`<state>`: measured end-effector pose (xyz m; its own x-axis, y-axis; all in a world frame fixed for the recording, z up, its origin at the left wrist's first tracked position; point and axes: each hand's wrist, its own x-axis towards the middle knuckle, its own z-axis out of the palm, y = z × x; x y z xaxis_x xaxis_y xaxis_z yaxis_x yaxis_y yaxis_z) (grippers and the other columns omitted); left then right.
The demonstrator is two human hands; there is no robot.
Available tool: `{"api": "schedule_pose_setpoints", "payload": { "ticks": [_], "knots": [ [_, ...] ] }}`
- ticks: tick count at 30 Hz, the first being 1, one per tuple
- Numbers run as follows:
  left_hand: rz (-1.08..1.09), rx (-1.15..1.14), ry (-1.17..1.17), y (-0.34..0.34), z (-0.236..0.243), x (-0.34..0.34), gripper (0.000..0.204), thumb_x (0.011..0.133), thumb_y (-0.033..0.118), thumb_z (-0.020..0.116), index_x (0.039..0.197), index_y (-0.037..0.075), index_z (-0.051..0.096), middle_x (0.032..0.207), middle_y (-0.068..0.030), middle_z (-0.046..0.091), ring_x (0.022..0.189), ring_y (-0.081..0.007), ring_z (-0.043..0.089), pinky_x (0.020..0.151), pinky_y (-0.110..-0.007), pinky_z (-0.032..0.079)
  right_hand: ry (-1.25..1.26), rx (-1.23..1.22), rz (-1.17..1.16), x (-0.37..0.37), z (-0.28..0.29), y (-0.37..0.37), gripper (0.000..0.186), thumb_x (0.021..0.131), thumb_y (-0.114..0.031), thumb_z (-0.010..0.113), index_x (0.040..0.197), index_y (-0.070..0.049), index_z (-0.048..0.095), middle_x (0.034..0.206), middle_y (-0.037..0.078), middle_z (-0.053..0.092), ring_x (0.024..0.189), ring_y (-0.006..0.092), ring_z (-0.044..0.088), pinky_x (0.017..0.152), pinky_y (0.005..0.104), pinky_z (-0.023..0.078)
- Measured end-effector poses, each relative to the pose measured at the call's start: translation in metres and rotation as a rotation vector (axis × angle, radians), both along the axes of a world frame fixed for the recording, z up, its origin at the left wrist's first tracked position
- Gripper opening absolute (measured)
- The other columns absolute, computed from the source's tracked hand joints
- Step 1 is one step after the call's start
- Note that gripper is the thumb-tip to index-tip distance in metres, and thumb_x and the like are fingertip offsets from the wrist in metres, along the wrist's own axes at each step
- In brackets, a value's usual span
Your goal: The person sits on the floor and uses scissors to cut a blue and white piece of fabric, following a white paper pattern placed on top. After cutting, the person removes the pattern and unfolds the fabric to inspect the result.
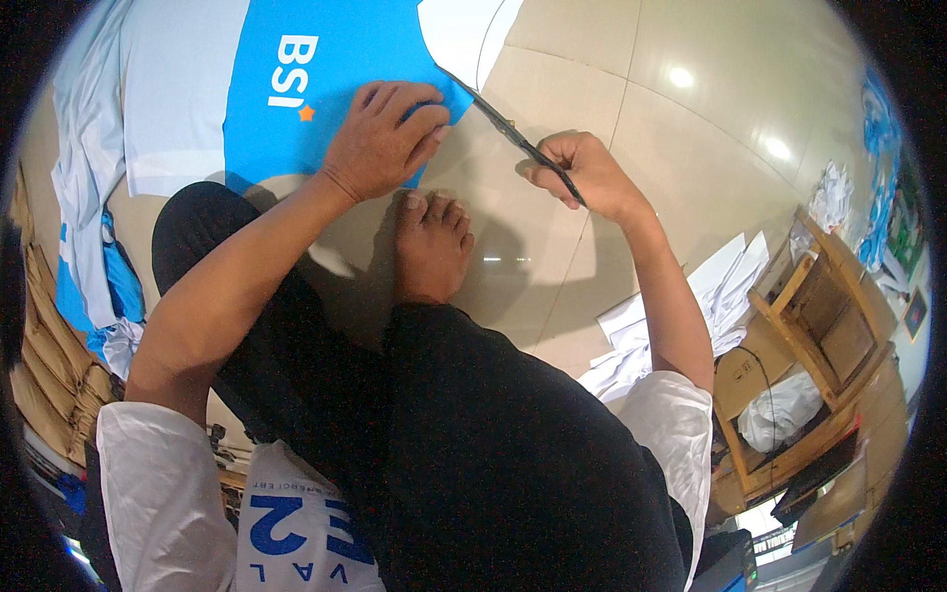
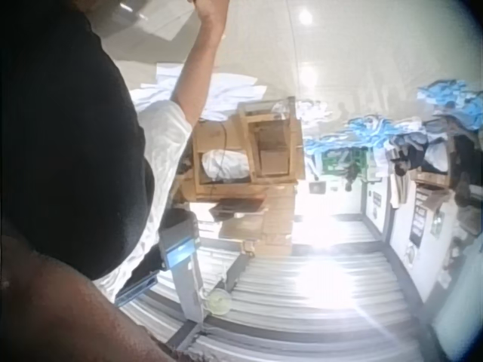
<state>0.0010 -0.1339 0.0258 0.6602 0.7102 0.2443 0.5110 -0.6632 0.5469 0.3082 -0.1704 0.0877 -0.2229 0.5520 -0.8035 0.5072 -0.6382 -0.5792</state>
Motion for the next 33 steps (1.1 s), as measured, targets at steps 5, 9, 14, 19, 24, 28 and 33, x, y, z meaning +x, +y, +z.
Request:
{"api": "schedule_pose_setpoints", "payload": {
  "ticks": [5, 9, 14, 19, 24, 28, 33],
  "knots": [
    [-0.012, -0.009, 0.016, 0.000, 0.002, -0.001, 0.022, 0.099, 0.023, 0.071, 0.119, 0.016, 0.065, 0.127, -0.0058, 0.063, 0.118, -0.0273, 0.062, 0.104, -0.048, 0.044, 0.016, 0.007, -0.027, -0.005, -0.003, 0.001, 0.035, 0.091, -0.016, 0.074, 0.063, -0.010, 0.053, 0.053, -0.005, 0.047, 0.046, 0.0037, 0.040, 0.047, 0.0252, 0.028],
    [-0.010, -0.009, 0.001, 0.000, 0.000, -0.001, 0.022, 0.100, 0.024, 0.070, 0.119, 0.016, 0.064, 0.127, -0.0059, 0.063, 0.118, -0.0275, 0.062, 0.104, -0.048, 0.044, 0.007, -0.014, -0.058, -0.015, 0.002, 0.005, 0.029, 0.088, -0.005, 0.066, 0.064, -0.010, 0.050, 0.056, -0.005, 0.046, 0.048, 0.0032, 0.038, 0.048, 0.0245, 0.028],
    [-0.008, -0.017, -0.008, 0.000, 0.000, 0.000, 0.023, 0.099, 0.023, 0.071, 0.120, 0.015, 0.064, 0.127, -0.0062, 0.063, 0.118, -0.0279, 0.062, 0.104, -0.048, 0.044, 0.014, -0.001, -0.069, -0.016, -0.001, 0.003, 0.030, 0.089, -0.005, 0.067, 0.064, -0.010, 0.051, 0.057, -0.005, 0.046, 0.048, 0.0033, 0.039, 0.048, 0.0243, 0.028],
    [-0.009, -0.004, -0.005, 0.000, 0.001, -0.001, 0.024, 0.099, 0.022, 0.071, 0.121, 0.015, 0.064, 0.128, -0.0066, 0.063, 0.118, -0.0279, 0.062, 0.104, -0.048, 0.044, 0.019, 0.004, -0.076, -0.019, 0.001, 0.001, 0.030, 0.090, -0.007, 0.069, 0.065, -0.009, 0.052, 0.057, -0.005, 0.047, 0.048, 0.0032, 0.040, 0.047, 0.0242, 0.029],
    [-0.013, -0.015, 0.001, 0.000, -0.001, -0.001, 0.025, 0.099, 0.022, 0.071, 0.121, 0.015, 0.064, 0.128, -0.0066, 0.062, 0.118, -0.0280, 0.062, 0.104, -0.048, 0.044, 0.040, 0.030, -0.141, -0.022, -0.007, -0.010, 0.039, 0.093, -0.019, 0.077, 0.062, -0.010, 0.054, 0.052, -0.005, 0.049, 0.044, 0.0041, 0.042, 0.044, 0.0249, 0.030],
    [-0.011, -0.004, -0.013, 0.000, 0.000, -0.001, 0.024, 0.099, 0.023, 0.071, 0.121, 0.015, 0.063, 0.129, -0.0067, 0.062, 0.119, -0.0282, 0.062, 0.104, -0.048, 0.044, 0.010, 0.032, -0.132, -0.023, -0.009, -0.013, 0.041, 0.092, -0.018, 0.078, 0.061, -0.011, 0.052, 0.051, -0.004, 0.048, 0.044, 0.0042, 0.041, 0.044, 0.0250, 0.029],
    [-0.007, 0.001, -0.016, 0.000, 0.000, -0.001, 0.024, 0.099, 0.023, 0.071, 0.121, 0.015, 0.063, 0.130, -0.0066, 0.063, 0.120, -0.0283, 0.062, 0.105, -0.048, 0.044, 0.015, 0.054, -0.147, -0.023, -0.011, -0.015, 0.043, 0.092, -0.018, 0.078, 0.060, -0.011, 0.051, 0.051, -0.005, 0.048, 0.045, 0.0042, 0.040, 0.044, 0.0254, 0.029]
  ]
}}
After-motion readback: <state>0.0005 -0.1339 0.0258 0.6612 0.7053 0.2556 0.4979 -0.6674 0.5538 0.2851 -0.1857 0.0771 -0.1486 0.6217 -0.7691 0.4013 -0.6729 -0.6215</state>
